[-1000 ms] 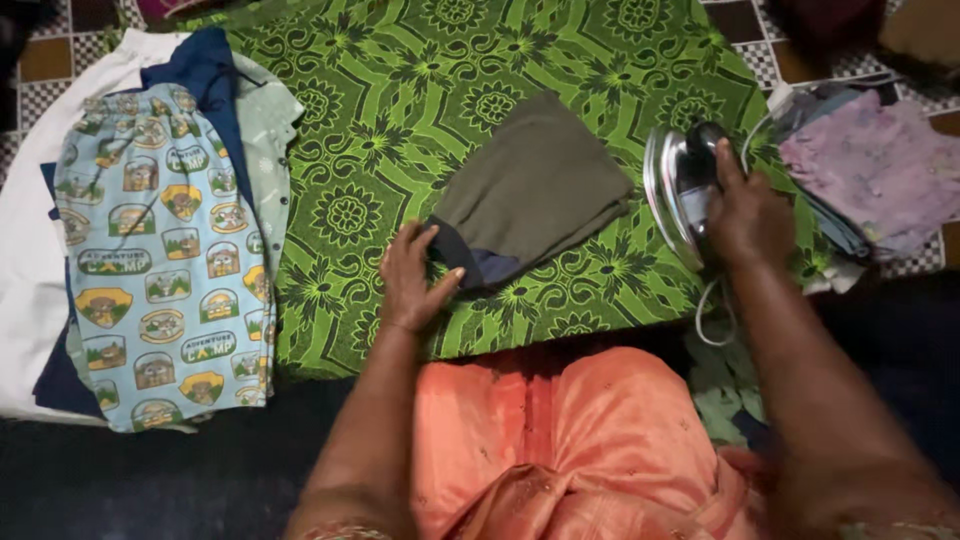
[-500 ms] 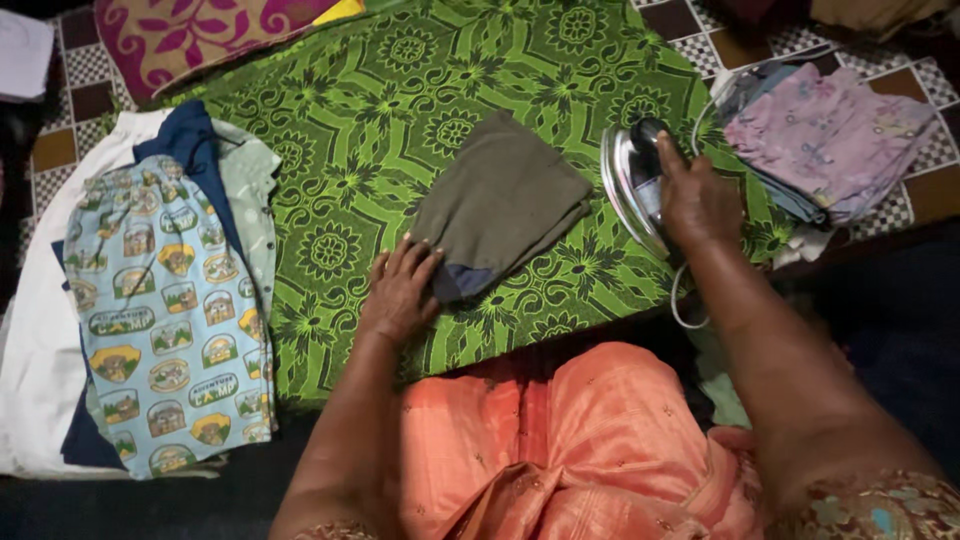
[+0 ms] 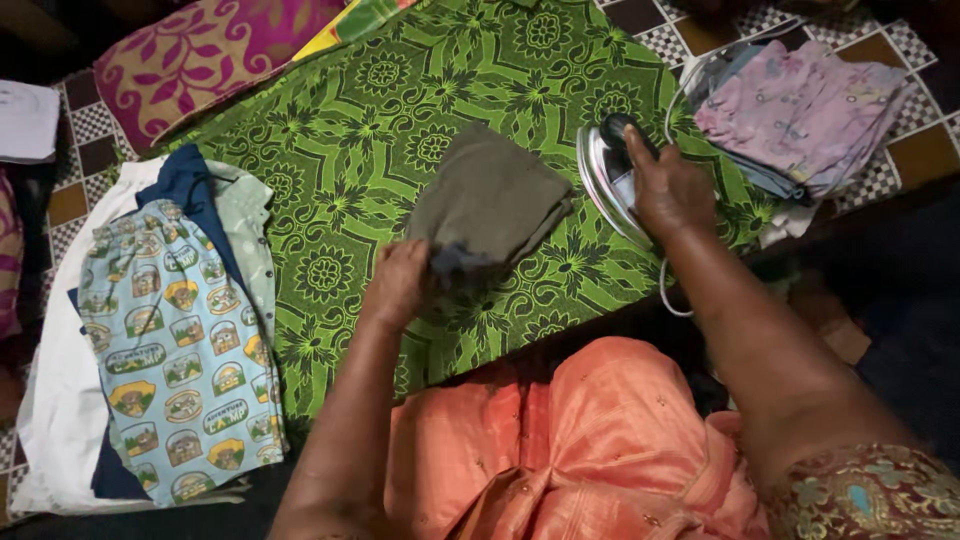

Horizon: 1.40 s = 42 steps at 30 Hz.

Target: The person irons several pieces of clothing on a patterned green cloth. They use an iron to smooth out wrinkles on a light blue patterned shirt, a dark green short, and a maroon shirt, folding each item after ironing.

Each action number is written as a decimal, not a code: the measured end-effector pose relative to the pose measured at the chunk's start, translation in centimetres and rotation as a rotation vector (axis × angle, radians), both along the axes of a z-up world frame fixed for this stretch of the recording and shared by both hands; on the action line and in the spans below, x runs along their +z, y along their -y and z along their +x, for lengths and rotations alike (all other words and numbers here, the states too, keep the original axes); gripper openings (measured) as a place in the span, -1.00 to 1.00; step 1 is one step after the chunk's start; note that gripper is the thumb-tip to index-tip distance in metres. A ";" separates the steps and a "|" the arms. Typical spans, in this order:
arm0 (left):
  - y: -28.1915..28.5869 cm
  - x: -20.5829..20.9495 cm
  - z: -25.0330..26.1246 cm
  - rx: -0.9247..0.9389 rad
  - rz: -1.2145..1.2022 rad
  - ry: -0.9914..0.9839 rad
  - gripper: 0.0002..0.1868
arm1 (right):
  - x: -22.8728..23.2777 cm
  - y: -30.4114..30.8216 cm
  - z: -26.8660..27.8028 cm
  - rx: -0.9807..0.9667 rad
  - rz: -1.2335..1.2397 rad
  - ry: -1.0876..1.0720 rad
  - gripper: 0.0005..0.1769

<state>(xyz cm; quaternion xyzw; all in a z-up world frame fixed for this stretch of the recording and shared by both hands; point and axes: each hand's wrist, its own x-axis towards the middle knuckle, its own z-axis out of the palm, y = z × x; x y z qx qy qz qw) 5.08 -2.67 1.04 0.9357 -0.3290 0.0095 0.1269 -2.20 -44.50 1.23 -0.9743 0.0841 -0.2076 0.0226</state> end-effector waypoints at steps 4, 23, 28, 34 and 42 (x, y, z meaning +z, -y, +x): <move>4.0 6.4 1.9 0.105 -0.088 -0.235 -0.60 | 0.0 -0.2 0.0 -0.033 -0.011 -0.003 -0.37; 13.4 15.4 11.9 -0.015 -1.400 -0.946 -0.49 | -1.5 0.8 0.6 -0.074 -0.048 -0.127 -0.31; 4.2 2.5 6.4 0.299 -1.528 -1.134 -0.43 | 0.1 -0.2 -0.2 -0.066 -0.010 -0.084 -0.36; -4.5 -12.6 -1.3 0.963 -1.080 -0.928 -0.33 | 0.2 -0.4 0.3 -0.106 -0.037 -0.113 -0.41; -3.5 -8.2 -4.0 0.466 -0.410 0.158 -0.17 | 0.9 -0.3 0.5 -0.167 0.077 -0.231 -0.27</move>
